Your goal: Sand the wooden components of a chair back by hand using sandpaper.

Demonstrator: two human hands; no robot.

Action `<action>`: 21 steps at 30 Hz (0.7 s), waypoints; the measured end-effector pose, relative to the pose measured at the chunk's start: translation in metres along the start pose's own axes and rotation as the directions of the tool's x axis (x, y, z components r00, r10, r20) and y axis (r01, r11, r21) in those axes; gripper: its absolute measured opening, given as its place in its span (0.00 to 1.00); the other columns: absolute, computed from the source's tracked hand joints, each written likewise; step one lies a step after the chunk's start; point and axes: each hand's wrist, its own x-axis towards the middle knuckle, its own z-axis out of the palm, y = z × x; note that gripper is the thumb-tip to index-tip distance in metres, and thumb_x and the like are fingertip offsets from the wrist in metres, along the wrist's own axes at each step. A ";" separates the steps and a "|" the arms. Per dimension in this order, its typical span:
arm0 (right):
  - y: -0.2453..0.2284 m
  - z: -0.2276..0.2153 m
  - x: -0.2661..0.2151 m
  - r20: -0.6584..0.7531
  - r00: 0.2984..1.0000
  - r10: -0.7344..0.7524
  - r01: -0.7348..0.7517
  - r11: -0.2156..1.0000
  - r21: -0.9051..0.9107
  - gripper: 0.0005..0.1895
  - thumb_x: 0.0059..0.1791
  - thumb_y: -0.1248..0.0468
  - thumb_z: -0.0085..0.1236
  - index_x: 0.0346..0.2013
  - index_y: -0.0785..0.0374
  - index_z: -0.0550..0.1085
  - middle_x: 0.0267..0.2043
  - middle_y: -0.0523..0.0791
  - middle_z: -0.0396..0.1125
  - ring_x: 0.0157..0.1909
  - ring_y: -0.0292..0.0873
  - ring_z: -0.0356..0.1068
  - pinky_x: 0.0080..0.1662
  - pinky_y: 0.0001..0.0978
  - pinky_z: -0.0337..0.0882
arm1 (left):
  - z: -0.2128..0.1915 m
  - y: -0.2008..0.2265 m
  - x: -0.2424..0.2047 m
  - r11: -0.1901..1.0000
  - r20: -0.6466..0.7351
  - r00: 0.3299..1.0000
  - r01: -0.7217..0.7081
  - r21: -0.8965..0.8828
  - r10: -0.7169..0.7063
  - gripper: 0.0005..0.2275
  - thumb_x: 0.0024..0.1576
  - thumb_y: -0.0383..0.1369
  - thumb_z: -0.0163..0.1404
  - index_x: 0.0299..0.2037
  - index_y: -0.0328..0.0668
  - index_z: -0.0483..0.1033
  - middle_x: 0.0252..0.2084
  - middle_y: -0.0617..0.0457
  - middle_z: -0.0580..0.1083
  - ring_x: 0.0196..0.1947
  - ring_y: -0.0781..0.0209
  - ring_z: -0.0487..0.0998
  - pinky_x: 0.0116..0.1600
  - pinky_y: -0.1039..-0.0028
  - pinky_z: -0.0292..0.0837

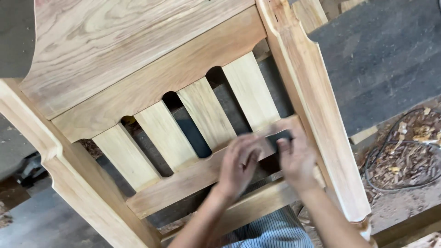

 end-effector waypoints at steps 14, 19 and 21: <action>0.175 -0.047 -0.091 -0.197 0.980 -0.039 -0.148 0.519 -0.842 0.41 0.59 0.36 0.21 0.81 0.53 0.38 0.83 0.48 0.24 0.81 0.59 0.15 0.70 0.71 0.13 | -0.281 -0.021 0.145 0.396 -0.498 0.837 0.546 0.738 -0.225 0.29 0.73 0.43 0.34 0.77 0.31 0.40 0.81 0.34 0.32 0.80 0.39 0.27 0.81 0.50 0.23; 0.144 -0.024 -0.003 -0.115 0.987 -0.108 -0.068 0.365 -0.929 0.45 0.61 0.34 0.24 0.80 0.47 0.18 0.77 0.39 0.00 0.75 0.45 -0.05 0.67 0.63 0.03 | -0.272 -0.048 0.160 0.205 -0.597 0.751 0.655 0.727 -0.282 0.33 0.74 0.49 0.27 0.79 0.35 0.27 0.80 0.35 0.26 0.79 0.35 0.22 0.80 0.48 0.18; 0.108 -0.003 0.060 -0.003 1.000 -0.025 0.008 0.437 -0.900 0.45 0.65 0.38 0.29 0.75 0.52 0.13 0.75 0.42 -0.04 0.73 0.48 -0.05 0.66 0.66 0.04 | -0.275 -0.055 0.162 0.140 -0.633 0.736 0.672 0.728 -0.241 0.31 0.75 0.49 0.25 0.81 0.40 0.29 0.82 0.36 0.27 0.81 0.34 0.23 0.81 0.45 0.20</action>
